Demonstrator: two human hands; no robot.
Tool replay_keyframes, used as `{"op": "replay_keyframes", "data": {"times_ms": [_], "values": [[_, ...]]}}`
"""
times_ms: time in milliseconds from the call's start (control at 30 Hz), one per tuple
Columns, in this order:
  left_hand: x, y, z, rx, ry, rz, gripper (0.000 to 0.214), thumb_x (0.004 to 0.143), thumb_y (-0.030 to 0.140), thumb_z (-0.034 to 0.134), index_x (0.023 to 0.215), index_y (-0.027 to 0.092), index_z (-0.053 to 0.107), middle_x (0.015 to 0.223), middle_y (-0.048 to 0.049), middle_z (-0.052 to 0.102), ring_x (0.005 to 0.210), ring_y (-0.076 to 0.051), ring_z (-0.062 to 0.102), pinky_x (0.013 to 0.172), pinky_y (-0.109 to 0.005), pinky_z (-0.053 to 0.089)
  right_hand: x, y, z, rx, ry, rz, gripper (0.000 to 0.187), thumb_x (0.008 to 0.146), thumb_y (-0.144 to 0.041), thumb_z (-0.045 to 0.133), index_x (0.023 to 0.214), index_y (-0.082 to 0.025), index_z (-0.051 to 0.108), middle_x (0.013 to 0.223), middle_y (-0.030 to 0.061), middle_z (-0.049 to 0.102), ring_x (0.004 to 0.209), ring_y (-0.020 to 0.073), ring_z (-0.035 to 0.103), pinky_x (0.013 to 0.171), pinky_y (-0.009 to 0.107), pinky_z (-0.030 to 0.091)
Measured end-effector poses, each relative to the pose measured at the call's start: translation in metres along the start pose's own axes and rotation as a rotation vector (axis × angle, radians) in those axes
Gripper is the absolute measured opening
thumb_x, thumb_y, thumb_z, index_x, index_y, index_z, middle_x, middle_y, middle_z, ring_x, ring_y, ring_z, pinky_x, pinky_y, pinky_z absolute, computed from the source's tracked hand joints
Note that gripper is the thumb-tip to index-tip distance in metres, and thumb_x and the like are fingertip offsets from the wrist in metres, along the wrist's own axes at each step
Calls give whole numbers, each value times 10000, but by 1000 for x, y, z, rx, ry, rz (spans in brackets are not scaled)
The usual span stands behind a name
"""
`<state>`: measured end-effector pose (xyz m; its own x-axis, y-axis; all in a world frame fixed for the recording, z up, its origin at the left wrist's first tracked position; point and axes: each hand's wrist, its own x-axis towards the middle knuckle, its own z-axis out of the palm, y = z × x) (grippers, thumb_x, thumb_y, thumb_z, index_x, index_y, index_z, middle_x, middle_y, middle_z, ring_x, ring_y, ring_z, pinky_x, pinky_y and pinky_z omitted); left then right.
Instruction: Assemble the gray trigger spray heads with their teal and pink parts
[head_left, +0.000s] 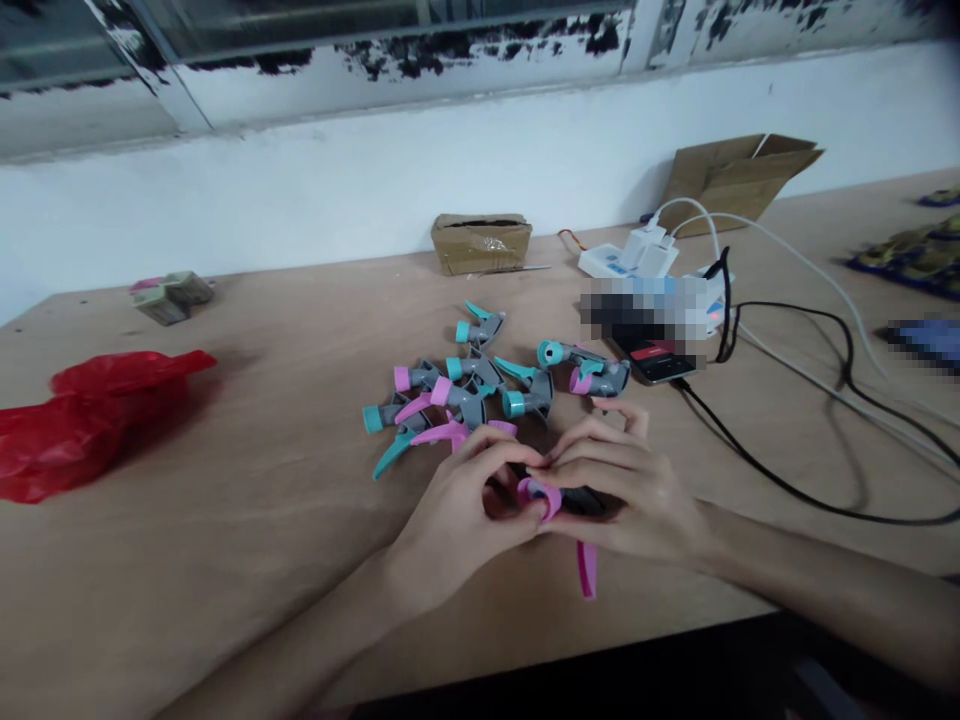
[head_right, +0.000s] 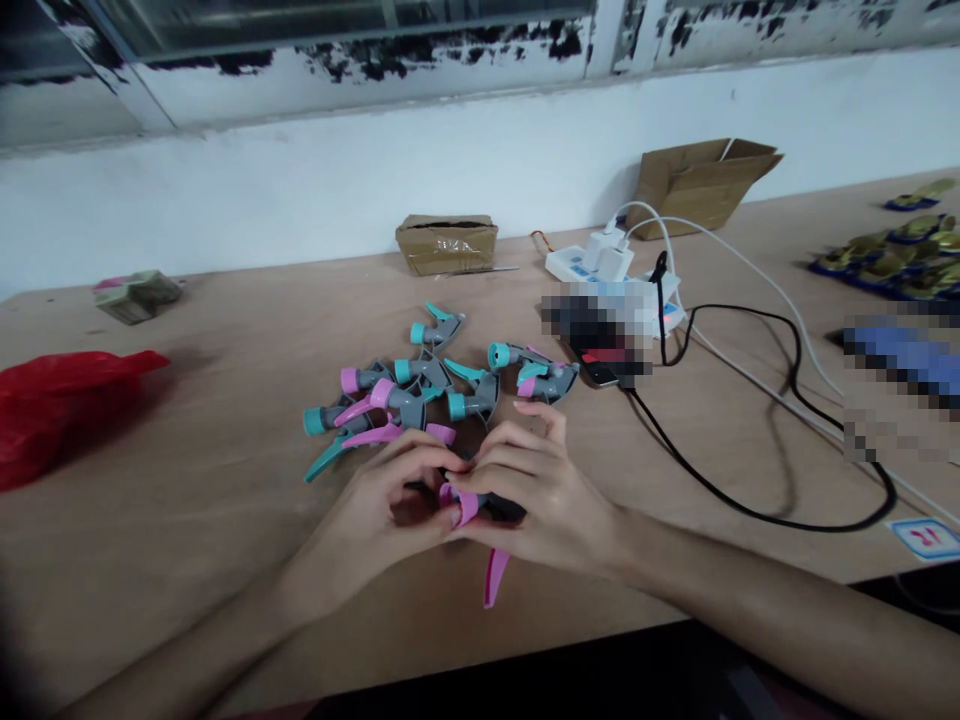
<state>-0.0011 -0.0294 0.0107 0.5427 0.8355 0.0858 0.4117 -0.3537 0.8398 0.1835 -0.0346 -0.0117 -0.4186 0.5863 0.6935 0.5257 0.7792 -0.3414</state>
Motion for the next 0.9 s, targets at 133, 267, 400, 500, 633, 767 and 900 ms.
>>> {"op": "replay_keyframes", "data": {"times_ms": [133,267,400,500,633,767,900], "values": [[1,1,1,10,13,-46,228,728,169,627,947,198,573,958,-10,510,808,-127,559,655,-237,501,-1,0,3,16,27,7,152,708,-322,691,794,-219,619,713,-44,678,731,124,609,935,411,227],[0,5,5,25,14,-97,231,702,133,614,914,194,549,913,-3,520,782,-132,551,643,-245,482,-4,0,4,35,5,2,109,735,-315,659,796,-229,628,732,-39,670,754,123,601,926,403,249],[-2,8,6,52,9,-125,256,669,99,597,898,184,518,911,-10,521,769,-135,539,609,-236,463,-5,-1,3,35,-10,-6,81,760,-292,628,803,-223,634,745,-34,670,762,121,598,938,401,234],[-5,9,7,84,7,-93,241,685,91,565,901,187,514,933,-14,508,772,-129,535,614,-233,461,-5,-2,3,35,-19,-15,81,767,-285,623,812,-219,638,744,-34,670,757,116,596,947,393,217],[-10,9,9,100,15,-57,272,703,72,527,942,199,497,984,-22,489,786,-125,533,612,-232,463,-7,-2,4,55,-16,-18,102,775,-306,618,845,-234,635,759,-46,674,767,116,597,964,395,204],[-13,8,12,118,17,-34,344,651,31,521,945,205,481,996,-27,473,813,-139,529,595,-234,464,-11,-3,4,37,-34,-27,103,773,-290,616,858,-233,631,742,-51,670,766,120,597,966,398,206],[-14,9,17,168,37,-8,327,649,36,488,933,196,464,992,-41,457,785,-144,525,579,-251,465,-13,-3,4,19,-48,-32,130,762,-266,622,889,-240,617,765,-65,668,784,118,598,972,402,210]]}}
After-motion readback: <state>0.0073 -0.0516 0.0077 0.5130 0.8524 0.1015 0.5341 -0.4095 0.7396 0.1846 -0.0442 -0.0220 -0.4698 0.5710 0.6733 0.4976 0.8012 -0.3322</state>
